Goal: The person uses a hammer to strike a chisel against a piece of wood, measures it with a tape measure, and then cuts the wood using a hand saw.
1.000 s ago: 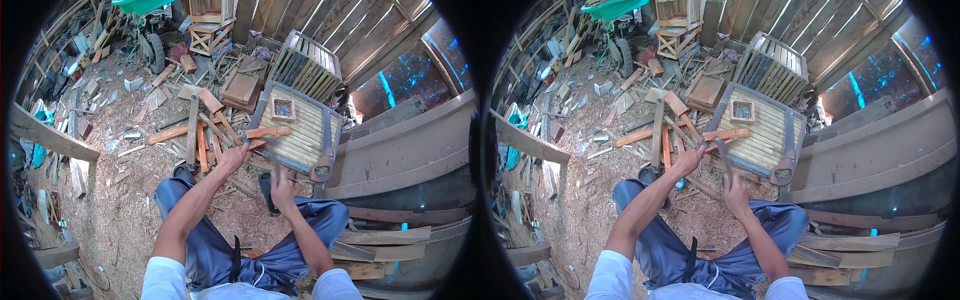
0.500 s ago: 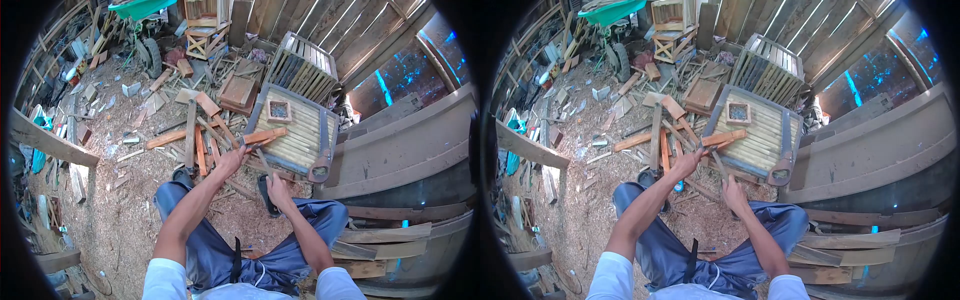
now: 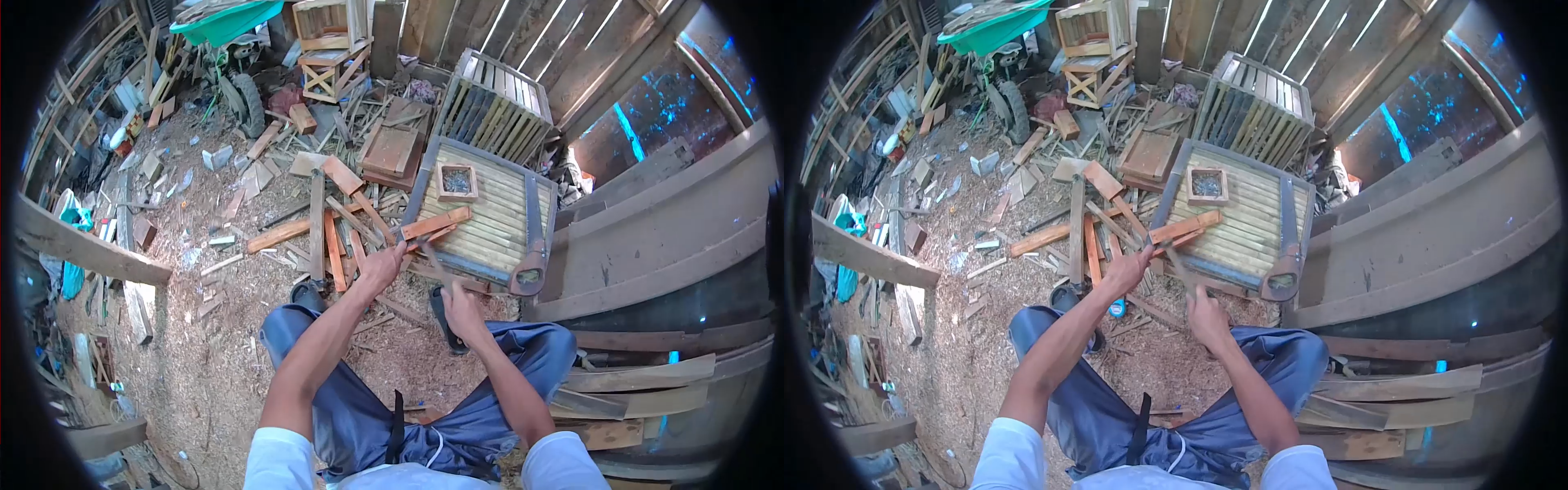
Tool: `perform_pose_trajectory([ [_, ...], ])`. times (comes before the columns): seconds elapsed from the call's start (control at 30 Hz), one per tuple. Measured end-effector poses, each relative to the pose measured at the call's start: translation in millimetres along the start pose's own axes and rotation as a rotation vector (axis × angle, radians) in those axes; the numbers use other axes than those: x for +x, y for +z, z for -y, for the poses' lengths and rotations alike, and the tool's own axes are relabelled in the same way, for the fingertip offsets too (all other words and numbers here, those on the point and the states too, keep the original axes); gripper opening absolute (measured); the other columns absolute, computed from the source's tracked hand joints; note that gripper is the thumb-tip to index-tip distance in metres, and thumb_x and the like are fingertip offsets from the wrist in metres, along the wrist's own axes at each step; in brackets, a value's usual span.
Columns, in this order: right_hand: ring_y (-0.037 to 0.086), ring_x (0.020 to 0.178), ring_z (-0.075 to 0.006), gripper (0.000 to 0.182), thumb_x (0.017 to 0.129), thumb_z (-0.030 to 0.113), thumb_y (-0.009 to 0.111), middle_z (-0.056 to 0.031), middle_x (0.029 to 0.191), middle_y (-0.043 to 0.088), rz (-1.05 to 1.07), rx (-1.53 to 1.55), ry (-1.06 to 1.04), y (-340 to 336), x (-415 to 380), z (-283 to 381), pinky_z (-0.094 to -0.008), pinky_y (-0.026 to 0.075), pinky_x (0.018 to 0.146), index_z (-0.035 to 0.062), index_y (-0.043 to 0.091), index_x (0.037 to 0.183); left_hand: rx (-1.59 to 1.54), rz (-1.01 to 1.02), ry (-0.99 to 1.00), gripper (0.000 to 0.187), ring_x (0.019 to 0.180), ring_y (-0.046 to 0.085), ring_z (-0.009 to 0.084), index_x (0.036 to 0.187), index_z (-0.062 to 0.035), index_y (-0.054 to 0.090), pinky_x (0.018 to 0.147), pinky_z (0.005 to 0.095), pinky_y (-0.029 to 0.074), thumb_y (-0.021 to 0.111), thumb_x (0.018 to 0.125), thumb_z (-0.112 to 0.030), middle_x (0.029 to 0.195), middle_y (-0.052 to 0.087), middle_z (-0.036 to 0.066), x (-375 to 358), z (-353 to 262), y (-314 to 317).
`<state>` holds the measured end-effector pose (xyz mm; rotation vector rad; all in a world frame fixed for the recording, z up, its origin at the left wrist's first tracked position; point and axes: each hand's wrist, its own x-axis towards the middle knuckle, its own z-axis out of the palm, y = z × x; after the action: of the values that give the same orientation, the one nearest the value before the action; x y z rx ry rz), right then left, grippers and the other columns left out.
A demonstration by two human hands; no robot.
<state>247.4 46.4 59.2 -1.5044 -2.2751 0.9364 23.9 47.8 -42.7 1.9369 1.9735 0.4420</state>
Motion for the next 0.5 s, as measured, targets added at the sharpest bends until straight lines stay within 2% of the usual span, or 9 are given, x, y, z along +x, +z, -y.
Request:
perform_pose_trajectory([
  [0.07, 0.060, 0.075, -0.0492, 0.032, 0.094, 0.029, 0.048, -0.0298, 0.075, 0.061, 0.100, -0.101, 0.045, 5.6, 8.1, -16.9, -0.0567, 0.047, 0.067, 0.0019, 0.050, 0.110, 0.015, 0.010, -0.010, 0.016, 0.065, 0.065, 0.0344, 0.107, -0.0065, 0.038, 0.097, 0.0760, 0.007, 0.043, 0.095, -0.014, 0.070, 0.065, 0.011, 6.7, 0.4, -5.6],
  [0.13, 0.060, 0.074, -0.0489, 0.033, 0.093, 0.033, 0.048, -0.0292, 0.073, 0.061, 0.056, -0.098, 0.034, 2.0, 9.7, -11.1, -0.0562, 0.047, 0.067, 0.0026, 0.053, 0.105, 0.130, 0.032, -0.055, 0.016, 0.066, 0.065, 0.0350, 0.107, -0.0063, 0.038, 0.097, 0.0759, 0.008, 0.044, 0.095, -0.015, 0.070, 0.065, 0.012, 1.5, -9.4, -14.7],
  [0.2, 0.060, 0.074, -0.0486, 0.033, 0.093, 0.033, 0.049, -0.0284, 0.072, 0.061, 0.015, -0.100, 0.062, -10.4, 6.9, -3.7, -0.0554, 0.048, 0.067, 0.0023, 0.054, 0.101, 0.104, -0.024, -0.019, 0.017, 0.065, 0.065, 0.0356, 0.106, -0.0059, 0.038, 0.096, 0.0763, 0.009, 0.045, 0.094, -0.015, 0.068, 0.065, 0.014, 0.5, -7.3, -10.4],
  [0.27, 0.060, 0.074, -0.0475, 0.028, 0.092, 0.029, 0.053, -0.0285, 0.072, 0.060, -0.102, -0.039, 0.016, -21.3, 8.4, 3.5, -0.0541, 0.047, 0.065, 0.0010, 0.055, 0.096, 0.121, -0.072, 0.011, 0.017, 0.065, 0.065, 0.0359, 0.106, -0.0057, 0.038, 0.096, 0.0759, 0.010, 0.046, 0.094, -0.015, 0.068, 0.064, 0.014, -0.2, -7.5, -9.8],
  [0.3, 0.059, 0.074, -0.0473, 0.027, 0.091, 0.027, 0.054, -0.0285, 0.072, 0.060, -0.146, 0.017, -0.017, -24.2, 12.0, -0.3, -0.0538, 0.046, 0.064, 0.0008, 0.055, 0.096, 0.149, -0.070, 0.024, 0.017, 0.066, 0.065, 0.0354, 0.104, -0.0052, 0.040, 0.096, 0.0764, 0.007, 0.047, 0.093, -0.016, 0.069, 0.064, 0.014, -1.0, -11.0, -15.9],
  [0.33, 0.059, 0.075, -0.0470, 0.025, 0.091, 0.025, 0.055, -0.0286, 0.073, 0.060, -0.190, 0.071, -0.050, -26.6, 15.3, -3.1, -0.0535, 0.046, 0.064, 0.0006, 0.055, 0.096, 0.159, -0.052, 0.014, 0.017, 0.067, 0.065, 0.0360, 0.104, -0.0051, 0.040, 0.096, 0.0741, 0.012, 0.047, 0.093, -0.016, 0.070, 0.064, 0.014, -1.6, -15.5, -21.4],
  [0.4, 0.058, 0.076, -0.0474, 0.023, 0.090, 0.022, 0.057, -0.0287, 0.074, 0.060, -0.220, 0.078, 0.021, -30.9, 20.3, -9.3, -0.0526, 0.044, 0.064, -0.0010, 0.054, 0.093, 0.178, -0.016, -0.011, 0.017, 0.068, 0.065, 0.0371, 0.103, -0.0049, 0.041, 0.096, 0.0696, 0.024, 0.048, 0.092, -0.017, 0.070, 0.064, 0.015, -3.4, -23.3, -31.7],
  [0.5, 0.058, 0.078, -0.0479, 0.025, 0.090, 0.023, 0.056, -0.0291, 0.076, 0.060, -0.242, 0.140, 0.088, -31.2, 26.0, -23.9, -0.0517, 0.044, 0.066, -0.0021, 0.055, 0.091, 0.049, 0.022, 0.013, 0.018, 0.069, 0.064, 0.0401, 0.101, -0.0036, 0.043, 0.081, 0.0573, 0.045, 0.050, 0.091, -0.017, 0.071, 0.064, 0.018, -5.6, -21.1, -32.4],
])
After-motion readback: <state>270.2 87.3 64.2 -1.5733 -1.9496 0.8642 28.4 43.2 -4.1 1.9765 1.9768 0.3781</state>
